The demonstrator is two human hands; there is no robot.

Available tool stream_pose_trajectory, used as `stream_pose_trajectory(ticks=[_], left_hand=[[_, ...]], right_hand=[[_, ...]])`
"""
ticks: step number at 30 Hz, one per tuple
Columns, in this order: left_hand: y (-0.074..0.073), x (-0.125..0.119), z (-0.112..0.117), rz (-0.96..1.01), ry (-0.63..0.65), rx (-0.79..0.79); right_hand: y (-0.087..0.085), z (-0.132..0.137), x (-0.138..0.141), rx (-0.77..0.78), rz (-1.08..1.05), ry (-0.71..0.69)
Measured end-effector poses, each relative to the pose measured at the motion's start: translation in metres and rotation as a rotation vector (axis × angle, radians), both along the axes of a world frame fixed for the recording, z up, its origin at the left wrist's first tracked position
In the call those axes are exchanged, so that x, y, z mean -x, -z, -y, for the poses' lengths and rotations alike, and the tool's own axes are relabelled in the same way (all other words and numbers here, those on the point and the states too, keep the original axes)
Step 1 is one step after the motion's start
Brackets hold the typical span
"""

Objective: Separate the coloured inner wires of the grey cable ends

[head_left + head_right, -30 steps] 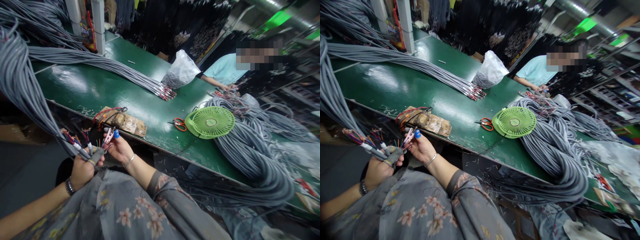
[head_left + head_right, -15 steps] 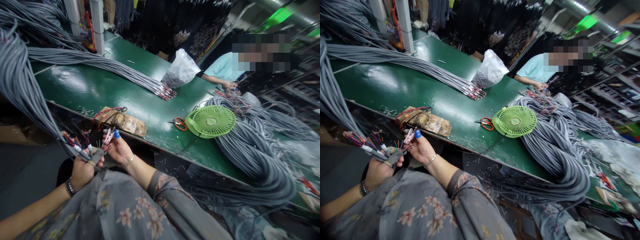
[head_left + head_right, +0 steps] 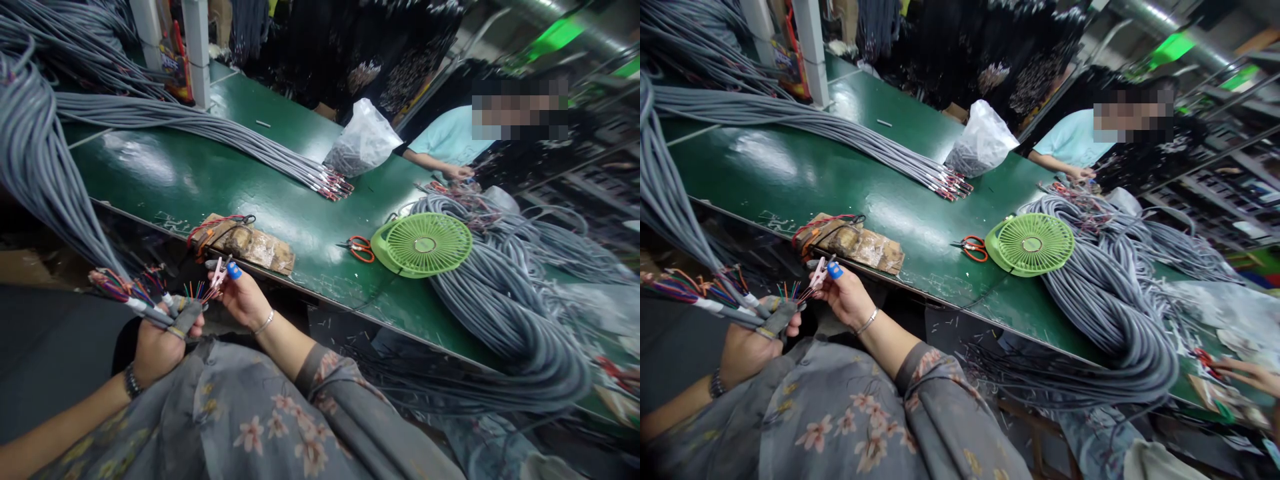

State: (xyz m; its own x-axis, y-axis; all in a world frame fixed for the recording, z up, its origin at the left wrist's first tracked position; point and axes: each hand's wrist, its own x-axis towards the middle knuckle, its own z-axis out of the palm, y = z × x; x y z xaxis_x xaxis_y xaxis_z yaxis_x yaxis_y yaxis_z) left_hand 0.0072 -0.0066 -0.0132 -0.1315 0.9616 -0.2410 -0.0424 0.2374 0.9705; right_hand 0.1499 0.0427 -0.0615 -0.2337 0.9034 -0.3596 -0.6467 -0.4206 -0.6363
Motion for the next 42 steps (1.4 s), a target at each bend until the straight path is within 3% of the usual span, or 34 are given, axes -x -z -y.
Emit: stream_pose_trajectory(ticks=[5,18,27,34,42], left_hand=[[0.012,-0.003,-0.003,0.061,-0.05,0.014],[0.032,0.004,-0.005,-0.033,0.052,-0.011],[0.022,0.011,-0.001,-0.123,0.114,-0.01],[0.022,0.013,-0.004,-0.146,0.255,-0.013],[0.014,0.012,-0.01,-0.044,0.416,0.129]], right_hand=[[0.002,-0.003,0.002,0.035,0.001,0.009],[0.001,-0.004,0.006,0.06,-0.035,0.028],[0.006,0.014,-0.015,-0.078,0.14,-0.289],[-0.008,0.021,-0.013,-0.278,0.375,-0.24],[-0.013,0.02,-0.02,-0.43,0.577,-0.275]])
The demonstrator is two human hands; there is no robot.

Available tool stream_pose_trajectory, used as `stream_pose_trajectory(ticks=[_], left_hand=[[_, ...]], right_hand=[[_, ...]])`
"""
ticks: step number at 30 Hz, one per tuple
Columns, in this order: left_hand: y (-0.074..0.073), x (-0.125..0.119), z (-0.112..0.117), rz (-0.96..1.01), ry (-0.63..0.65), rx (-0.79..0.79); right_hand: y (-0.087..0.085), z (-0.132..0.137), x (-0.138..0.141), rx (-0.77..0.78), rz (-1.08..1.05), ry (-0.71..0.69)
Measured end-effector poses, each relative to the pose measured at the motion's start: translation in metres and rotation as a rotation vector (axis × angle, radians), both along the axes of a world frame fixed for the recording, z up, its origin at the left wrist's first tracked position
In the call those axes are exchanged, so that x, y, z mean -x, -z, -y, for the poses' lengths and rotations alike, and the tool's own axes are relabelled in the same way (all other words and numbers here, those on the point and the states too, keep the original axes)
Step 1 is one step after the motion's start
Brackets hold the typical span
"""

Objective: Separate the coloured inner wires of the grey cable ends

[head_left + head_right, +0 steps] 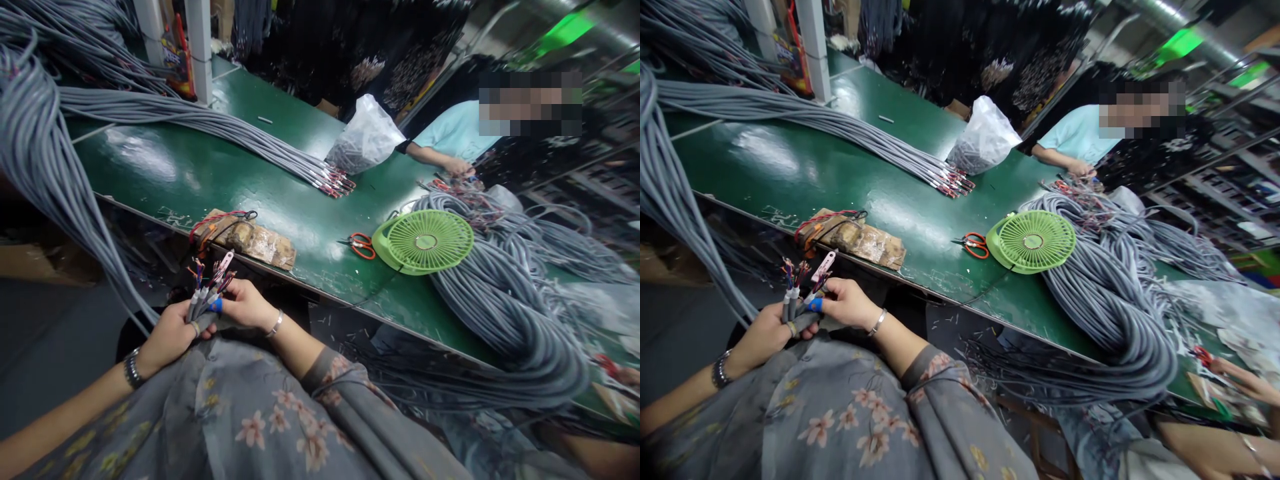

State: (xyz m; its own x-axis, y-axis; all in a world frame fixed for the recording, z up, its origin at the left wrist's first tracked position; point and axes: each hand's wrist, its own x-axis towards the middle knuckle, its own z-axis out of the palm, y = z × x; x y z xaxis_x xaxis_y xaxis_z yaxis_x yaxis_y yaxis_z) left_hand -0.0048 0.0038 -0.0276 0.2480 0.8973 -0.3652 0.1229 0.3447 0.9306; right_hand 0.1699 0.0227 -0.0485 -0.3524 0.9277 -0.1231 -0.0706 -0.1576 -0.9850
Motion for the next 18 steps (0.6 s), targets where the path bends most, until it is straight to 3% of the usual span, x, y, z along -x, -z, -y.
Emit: stream_pose_trajectory(ticks=[3,10,14,18], left_hand=[[0.0,-0.001,-0.001,0.032,-0.044,0.044],[0.0,-0.006,0.001,0.193,-0.35,0.144],[-0.004,-0.007,0.001,0.227,-0.385,0.171],[-0.009,-0.008,0.0,0.255,-0.333,0.178]], right_hand=[[0.0,0.0,0.003,0.069,-0.064,0.013],[0.01,0.002,0.0,0.22,-0.283,0.035],[0.023,-0.001,-0.006,0.371,-0.395,0.126],[0.022,-0.011,-0.006,0.432,-0.407,0.186]])
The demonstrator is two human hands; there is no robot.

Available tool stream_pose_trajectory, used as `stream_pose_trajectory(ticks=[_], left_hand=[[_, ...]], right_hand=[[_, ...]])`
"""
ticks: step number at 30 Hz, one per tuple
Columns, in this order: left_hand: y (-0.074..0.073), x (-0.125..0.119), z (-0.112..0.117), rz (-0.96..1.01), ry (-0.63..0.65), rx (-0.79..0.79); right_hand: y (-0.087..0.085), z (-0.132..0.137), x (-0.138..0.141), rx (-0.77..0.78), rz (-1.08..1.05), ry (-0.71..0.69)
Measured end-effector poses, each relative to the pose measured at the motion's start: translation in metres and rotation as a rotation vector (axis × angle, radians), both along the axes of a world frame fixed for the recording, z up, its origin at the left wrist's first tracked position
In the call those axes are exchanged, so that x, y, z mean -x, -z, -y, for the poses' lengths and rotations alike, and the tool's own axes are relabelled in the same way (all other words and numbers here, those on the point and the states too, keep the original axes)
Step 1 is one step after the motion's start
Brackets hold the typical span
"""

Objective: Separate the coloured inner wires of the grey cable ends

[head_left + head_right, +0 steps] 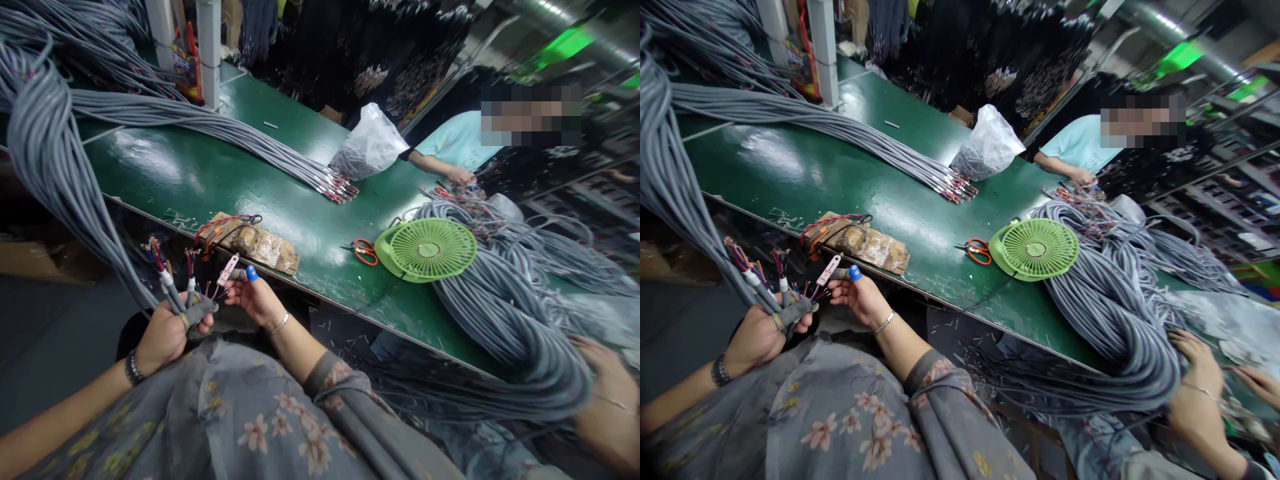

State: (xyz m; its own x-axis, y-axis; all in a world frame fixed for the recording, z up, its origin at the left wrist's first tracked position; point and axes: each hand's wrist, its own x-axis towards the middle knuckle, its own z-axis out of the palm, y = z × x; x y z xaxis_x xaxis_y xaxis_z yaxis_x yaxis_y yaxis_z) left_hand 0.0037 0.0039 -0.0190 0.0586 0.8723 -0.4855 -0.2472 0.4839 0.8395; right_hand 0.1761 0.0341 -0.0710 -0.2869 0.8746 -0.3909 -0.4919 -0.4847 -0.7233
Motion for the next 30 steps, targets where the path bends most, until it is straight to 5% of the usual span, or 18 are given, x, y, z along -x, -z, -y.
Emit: stream_pose_trajectory(ticks=[10,19,30], left_hand=[[-0.002,-0.002,0.0,-0.048,0.05,-0.029],[0.001,0.001,0.002,-0.118,0.106,-0.078],[0.008,0.004,0.004,-0.133,-0.022,-0.11]], right_hand=[[-0.015,0.001,0.011,-0.103,0.043,-0.098],[-0.025,0.011,0.022,-0.125,0.12,-0.038],[-0.02,0.014,0.028,-0.147,0.153,0.014]])
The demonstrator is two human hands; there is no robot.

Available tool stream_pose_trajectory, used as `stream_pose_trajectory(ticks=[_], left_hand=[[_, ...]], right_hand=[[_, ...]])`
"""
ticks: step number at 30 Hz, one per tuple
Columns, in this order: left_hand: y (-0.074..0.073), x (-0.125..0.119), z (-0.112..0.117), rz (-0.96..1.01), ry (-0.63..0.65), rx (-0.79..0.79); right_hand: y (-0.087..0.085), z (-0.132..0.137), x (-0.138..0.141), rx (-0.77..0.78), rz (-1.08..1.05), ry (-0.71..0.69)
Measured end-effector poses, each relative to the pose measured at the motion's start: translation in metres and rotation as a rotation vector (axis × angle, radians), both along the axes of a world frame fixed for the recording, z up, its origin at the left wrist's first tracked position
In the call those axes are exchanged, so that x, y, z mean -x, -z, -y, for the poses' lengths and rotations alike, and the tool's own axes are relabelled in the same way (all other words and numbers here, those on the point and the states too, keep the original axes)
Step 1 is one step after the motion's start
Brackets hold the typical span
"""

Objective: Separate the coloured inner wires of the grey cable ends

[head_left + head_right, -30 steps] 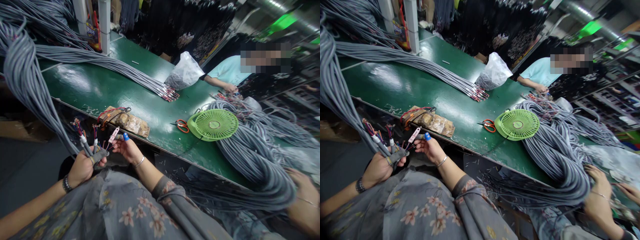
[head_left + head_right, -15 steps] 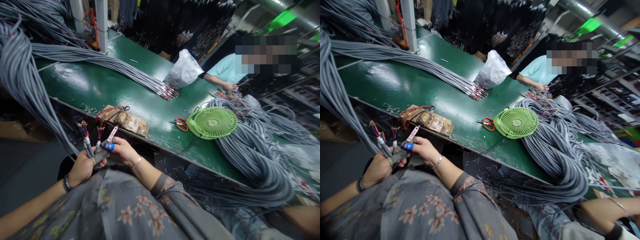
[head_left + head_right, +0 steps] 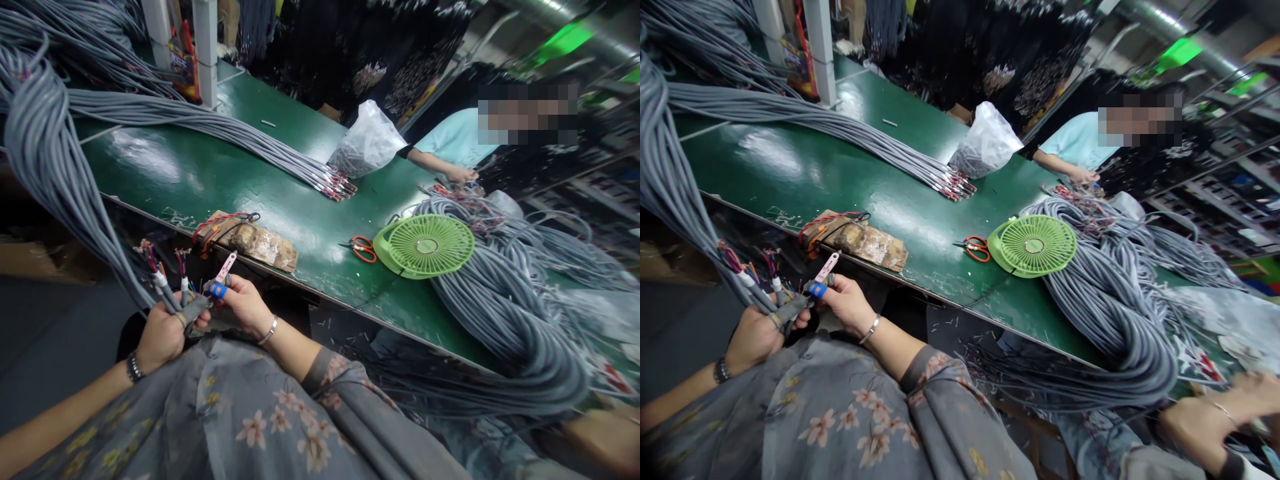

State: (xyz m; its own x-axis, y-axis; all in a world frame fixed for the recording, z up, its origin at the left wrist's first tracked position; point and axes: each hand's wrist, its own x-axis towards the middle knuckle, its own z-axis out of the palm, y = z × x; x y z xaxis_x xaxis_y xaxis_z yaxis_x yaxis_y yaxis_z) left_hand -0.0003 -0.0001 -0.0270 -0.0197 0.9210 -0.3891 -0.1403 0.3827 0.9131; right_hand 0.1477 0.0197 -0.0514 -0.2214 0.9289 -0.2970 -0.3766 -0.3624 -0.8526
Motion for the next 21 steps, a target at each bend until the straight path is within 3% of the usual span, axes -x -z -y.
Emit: stream_pose_trajectory(ticks=[7,14,21], left_hand=[[0.004,0.0,0.0,0.072,-0.086,0.005],[0.007,-0.002,0.002,0.056,-0.062,-0.009],[0.008,-0.002,-0.003,0.045,-0.181,0.005]], right_hand=[[0.003,0.002,-0.007,0.065,-0.073,-0.074],[-0.003,0.001,0.0,0.026,0.013,0.049],[-0.003,0.007,0.007,0.057,0.017,0.126]])
